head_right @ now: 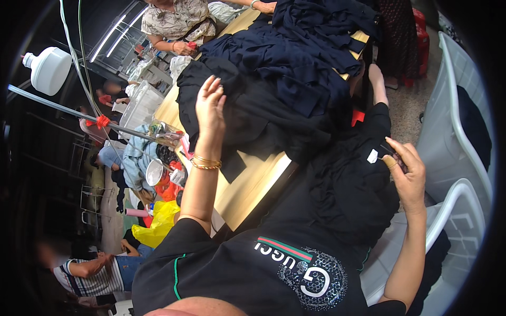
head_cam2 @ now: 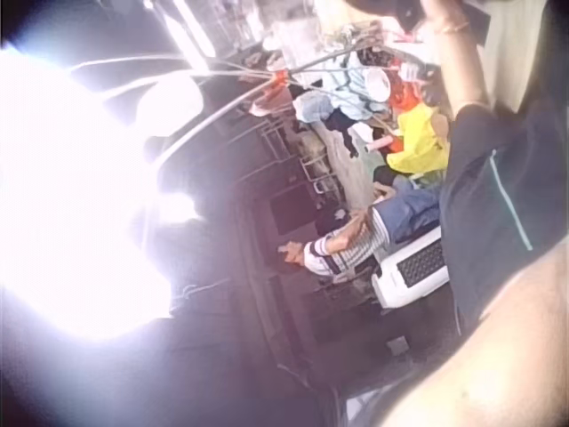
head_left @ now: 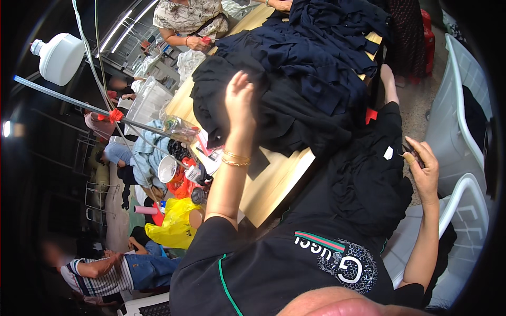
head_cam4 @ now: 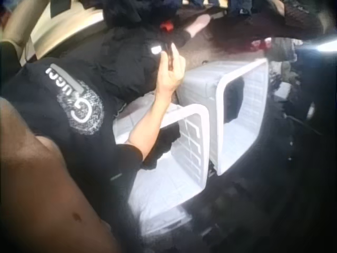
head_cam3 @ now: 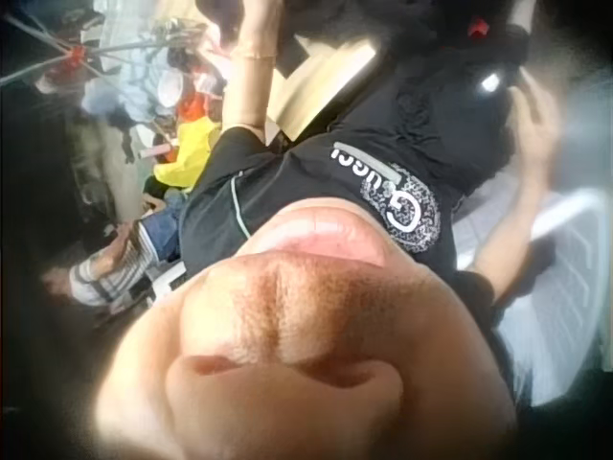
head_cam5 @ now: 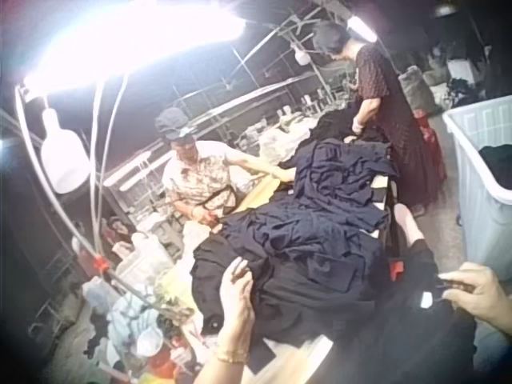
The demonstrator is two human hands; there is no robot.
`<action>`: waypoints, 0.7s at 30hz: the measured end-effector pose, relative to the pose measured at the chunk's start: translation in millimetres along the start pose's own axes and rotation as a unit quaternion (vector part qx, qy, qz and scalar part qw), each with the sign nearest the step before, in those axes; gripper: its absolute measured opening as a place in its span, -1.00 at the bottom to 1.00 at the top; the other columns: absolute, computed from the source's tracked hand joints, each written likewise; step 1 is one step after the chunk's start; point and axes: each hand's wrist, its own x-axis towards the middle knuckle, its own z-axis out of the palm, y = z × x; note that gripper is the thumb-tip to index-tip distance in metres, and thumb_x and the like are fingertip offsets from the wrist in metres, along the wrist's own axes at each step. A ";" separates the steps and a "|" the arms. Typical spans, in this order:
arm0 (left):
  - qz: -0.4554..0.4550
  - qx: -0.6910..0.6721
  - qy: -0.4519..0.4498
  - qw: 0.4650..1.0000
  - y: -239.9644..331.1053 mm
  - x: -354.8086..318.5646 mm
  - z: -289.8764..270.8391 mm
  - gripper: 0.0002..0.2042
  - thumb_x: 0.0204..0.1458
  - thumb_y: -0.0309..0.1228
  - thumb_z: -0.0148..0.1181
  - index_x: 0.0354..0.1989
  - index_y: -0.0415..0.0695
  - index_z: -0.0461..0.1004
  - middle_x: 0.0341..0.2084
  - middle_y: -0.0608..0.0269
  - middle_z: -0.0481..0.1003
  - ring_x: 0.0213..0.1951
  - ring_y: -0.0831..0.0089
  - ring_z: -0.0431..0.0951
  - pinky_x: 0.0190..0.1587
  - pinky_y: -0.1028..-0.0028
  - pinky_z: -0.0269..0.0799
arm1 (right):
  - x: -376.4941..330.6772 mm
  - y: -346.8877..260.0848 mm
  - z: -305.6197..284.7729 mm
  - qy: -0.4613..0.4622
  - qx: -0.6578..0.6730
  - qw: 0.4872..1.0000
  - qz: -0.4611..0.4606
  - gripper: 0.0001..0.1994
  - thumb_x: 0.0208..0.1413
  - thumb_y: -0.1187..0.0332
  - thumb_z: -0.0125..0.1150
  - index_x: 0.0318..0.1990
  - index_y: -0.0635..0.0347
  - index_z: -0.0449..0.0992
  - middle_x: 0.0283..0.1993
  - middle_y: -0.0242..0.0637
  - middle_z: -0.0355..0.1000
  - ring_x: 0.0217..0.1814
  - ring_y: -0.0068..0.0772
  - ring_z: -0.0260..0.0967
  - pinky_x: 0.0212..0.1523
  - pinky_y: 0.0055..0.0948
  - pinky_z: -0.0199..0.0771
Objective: The person trims loose threads from garments using thread snips and places the garments into a plastic bin.
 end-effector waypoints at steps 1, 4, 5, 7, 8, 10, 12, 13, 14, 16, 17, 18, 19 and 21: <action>0.039 -0.021 -0.029 0.999 4.3 -9.1 18.9 -0.54 0.13 -0.56 0.10 0.26 -0.15 0.32 0.13 0.18 0.43 0.11 0.45 0.43 0.14 0.43 0.35 | 1.0 0.7 1.1 0.002 -0.001 1.000 -0.001 -0.64 0.09 0.50 0.32 0.07 0.24 0.55 -0.34 -0.48 0.26 -0.38 -0.69 0.13 -0.39 -0.67 0.13; 0.177 -0.074 -0.102 0.976 55.6 -29.9 72.5 -0.57 0.16 -0.57 0.13 0.23 -0.22 0.32 0.10 0.13 0.45 0.09 0.42 0.47 0.13 0.45 0.40 | 1.3 3.6 1.0 0.001 -0.013 1.000 -0.009 -0.64 0.08 0.50 0.33 0.07 0.24 0.56 -0.35 -0.48 0.25 -0.38 -0.69 0.14 -0.39 -0.66 0.13; 0.223 -0.098 -0.114 0.963 86.6 -43.7 89.1 -0.60 0.19 -0.55 0.11 0.22 -0.26 0.32 0.10 0.07 0.45 0.12 0.36 0.47 0.14 0.40 0.42 | 0.8 3.0 1.1 -0.002 -0.003 1.000 0.010 -0.64 0.07 0.49 0.34 0.06 0.24 0.56 -0.36 -0.47 0.25 -0.38 -0.68 0.14 -0.40 -0.65 0.13; 0.339 -0.142 -0.142 0.919 141.1 -68.5 101.9 -0.61 0.20 -0.60 0.07 0.22 -0.28 0.31 0.10 0.03 0.44 0.18 0.27 0.43 0.22 0.34 0.36 | -0.9 2.9 -1.0 0.000 -0.016 1.000 0.011 -0.65 0.07 0.49 0.34 0.06 0.24 0.56 -0.37 -0.47 0.24 -0.38 -0.68 0.14 -0.40 -0.65 0.12; 0.444 -0.093 -0.125 0.882 163.6 -79.9 98.6 -0.58 0.25 -0.48 0.01 0.27 -0.28 0.23 0.22 -0.08 0.34 0.25 0.14 0.36 0.29 0.16 0.31 | -1.6 2.4 -2.1 0.000 -0.022 1.000 0.009 -0.65 0.08 0.48 0.34 0.06 0.24 0.56 -0.37 -0.47 0.24 -0.38 -0.68 0.14 -0.40 -0.65 0.12; 0.490 -0.322 -0.177 0.791 204.7 -108.8 97.8 -0.58 0.29 -0.39 -0.04 0.29 -0.23 0.22 0.31 -0.09 0.23 0.35 0.04 0.20 0.41 -0.04 0.05 | -4.4 2.5 -7.3 -0.006 -0.038 0.999 0.015 -0.66 0.09 0.48 0.33 0.06 0.24 0.56 -0.35 -0.46 0.27 -0.38 -0.66 0.15 -0.37 -0.65 0.16; 0.575 -0.284 -0.149 0.753 227.3 -124.3 76.2 -0.34 0.14 -0.17 0.20 0.31 -0.30 0.14 0.40 -0.16 -0.01 0.44 -0.08 -0.14 0.42 -0.21 -0.23 | -2.0 -3.7 -9.1 0.021 -0.075 0.997 -0.024 -0.66 0.15 0.49 0.25 0.11 0.26 0.52 -0.29 -0.44 0.30 -0.32 -0.61 0.19 -0.26 -0.63 0.22; 0.569 -0.294 -0.135 0.756 219.5 -124.9 74.4 -0.34 0.14 -0.17 0.20 0.31 -0.30 0.14 0.40 -0.16 -0.01 0.44 -0.08 -0.14 0.42 -0.21 -0.23 | 0.0 -10.4 -12.7 0.038 -0.063 0.997 -0.015 -0.64 0.20 0.45 0.22 0.16 0.23 0.49 -0.25 -0.47 0.31 -0.30 -0.59 0.20 -0.21 -0.62 0.24; 0.561 -0.307 -0.116 0.760 216.2 -131.8 60.7 -0.35 0.15 -0.18 0.19 0.31 -0.30 0.14 0.40 -0.16 -0.01 0.44 -0.08 -0.14 0.42 -0.21 -0.23 | 1.6 -17.0 -19.3 0.083 -0.067 0.993 -0.052 -0.59 0.25 0.37 0.16 0.23 0.27 0.42 -0.21 -0.47 0.32 -0.33 -0.65 0.16 -0.29 -0.67 0.21; 0.544 -0.333 -0.078 0.766 208.0 -137.8 28.4 -0.36 0.15 -0.19 0.18 0.31 -0.29 0.14 0.40 -0.15 0.00 0.44 -0.07 -0.12 0.42 -0.21 -0.22 | -2.2 -38.8 -39.3 0.166 0.030 0.984 -0.054 -0.55 0.28 0.33 0.10 0.27 0.35 0.35 -0.26 -0.46 0.29 -0.42 -0.71 0.07 -0.42 -0.71 0.11; 0.534 -0.341 -0.060 0.771 204.3 -137.0 12.2 -0.37 0.16 -0.19 0.17 0.30 -0.29 0.15 0.40 -0.15 0.01 0.44 -0.07 -0.12 0.42 -0.21 -0.22 | 2.4 -52.2 -43.7 0.266 0.017 0.951 -0.155 -0.54 0.29 0.35 0.04 0.27 0.42 0.31 -0.36 -0.48 0.23 -0.48 -0.76 -0.02 -0.53 -0.71 -0.03; 0.523 -0.353 -0.046 0.775 193.2 -135.5 17.7 -0.38 0.16 -0.19 0.16 0.30 -0.28 0.15 0.39 -0.15 0.02 0.44 -0.07 -0.11 0.42 -0.21 -0.22 | -2.8 -73.8 -58.8 0.289 0.010 0.933 -0.214 -0.59 0.29 0.41 -0.01 0.22 0.45 0.34 -0.47 -0.48 0.17 -0.55 -0.73 -0.04 -0.57 -0.68 -0.06; 0.512 -0.365 -0.034 0.777 183.8 -139.0 22.8 -0.39 0.17 -0.20 0.15 0.30 -0.28 0.15 0.39 -0.14 0.02 0.44 -0.07 -0.11 0.42 -0.21 -0.22 | -6.1 -91.6 -76.1 0.306 0.064 0.902 -0.299 -0.69 0.26 0.49 -0.08 0.08 0.52 0.39 -0.56 -0.45 0.13 -0.61 -0.68 -0.08 -0.60 -0.68 -0.07; 0.489 -0.384 -0.035 0.782 176.7 -137.3 25.4 -0.40 0.18 -0.20 0.14 0.30 -0.27 0.16 0.39 -0.14 0.03 0.43 -0.06 -0.09 0.42 -0.21 -0.22 | -32.5 -138.3 -135.7 0.339 0.092 0.885 -0.306 -0.66 0.17 0.40 0.07 -0.05 0.61 0.37 -0.58 -0.40 0.21 -0.64 -0.66 0.05 -0.67 -0.62 0.03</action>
